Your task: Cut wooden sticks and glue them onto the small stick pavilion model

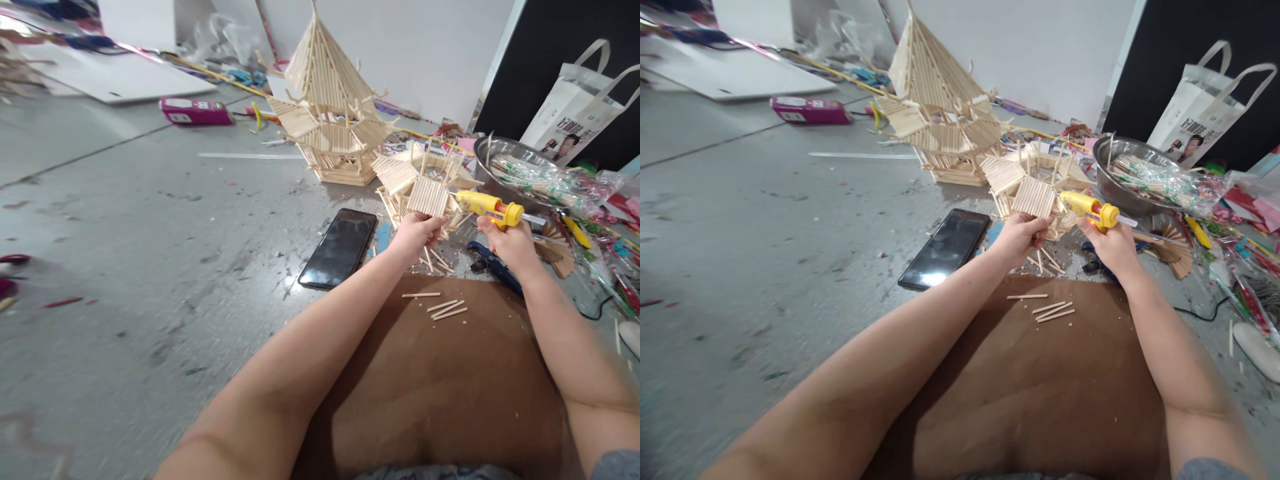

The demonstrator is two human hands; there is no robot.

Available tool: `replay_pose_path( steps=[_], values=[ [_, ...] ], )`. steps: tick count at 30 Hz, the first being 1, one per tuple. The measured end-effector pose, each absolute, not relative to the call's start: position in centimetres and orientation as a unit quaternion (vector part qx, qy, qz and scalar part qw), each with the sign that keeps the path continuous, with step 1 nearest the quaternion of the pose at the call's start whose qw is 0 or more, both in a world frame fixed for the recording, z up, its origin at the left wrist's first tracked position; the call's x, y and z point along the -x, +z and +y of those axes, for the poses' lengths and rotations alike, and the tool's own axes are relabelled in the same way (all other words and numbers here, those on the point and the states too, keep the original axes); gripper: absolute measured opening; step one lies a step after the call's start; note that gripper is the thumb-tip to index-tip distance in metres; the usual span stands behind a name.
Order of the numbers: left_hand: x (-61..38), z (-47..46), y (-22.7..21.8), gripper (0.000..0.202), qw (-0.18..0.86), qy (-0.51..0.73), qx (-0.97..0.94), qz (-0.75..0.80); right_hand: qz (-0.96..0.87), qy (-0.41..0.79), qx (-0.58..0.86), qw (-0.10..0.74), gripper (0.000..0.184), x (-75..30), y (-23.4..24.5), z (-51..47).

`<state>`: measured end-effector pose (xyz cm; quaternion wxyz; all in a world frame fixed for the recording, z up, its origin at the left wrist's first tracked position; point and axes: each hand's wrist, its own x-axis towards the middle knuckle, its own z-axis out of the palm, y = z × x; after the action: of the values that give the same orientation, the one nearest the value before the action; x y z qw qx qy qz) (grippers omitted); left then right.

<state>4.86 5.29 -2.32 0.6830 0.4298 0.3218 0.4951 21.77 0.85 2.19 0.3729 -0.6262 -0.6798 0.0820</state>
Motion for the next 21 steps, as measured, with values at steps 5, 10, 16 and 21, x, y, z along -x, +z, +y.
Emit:
replay_pose_path(
  steps=[5, 10, 16, 21],
  values=[
    [-4.5, 5.3, -2.4, 0.016, 0.696, 0.481, -0.436, 0.307, -0.654, 0.111, 0.639, 0.39, 0.044, -22.3, 2.2, 0.2],
    [-4.1, 5.4, -2.5, 0.018, 0.721, 0.434, -0.447, 0.304, -0.625, 0.152, 0.644, 0.414, 0.042, -23.2, 2.0, -0.8],
    [-3.8, 5.1, -2.3, 0.017, 0.721, 0.414, -0.434, 0.347, -0.6, 0.192, 0.64, 0.44, 0.04, -23.9, 1.1, -1.3],
    [-3.4, 4.9, -1.9, 0.011, 0.648, 0.347, -0.551, 0.395, -0.599, 0.203, 0.625, 0.458, 0.038, -24.3, 0.7, -1.6]
  ],
)
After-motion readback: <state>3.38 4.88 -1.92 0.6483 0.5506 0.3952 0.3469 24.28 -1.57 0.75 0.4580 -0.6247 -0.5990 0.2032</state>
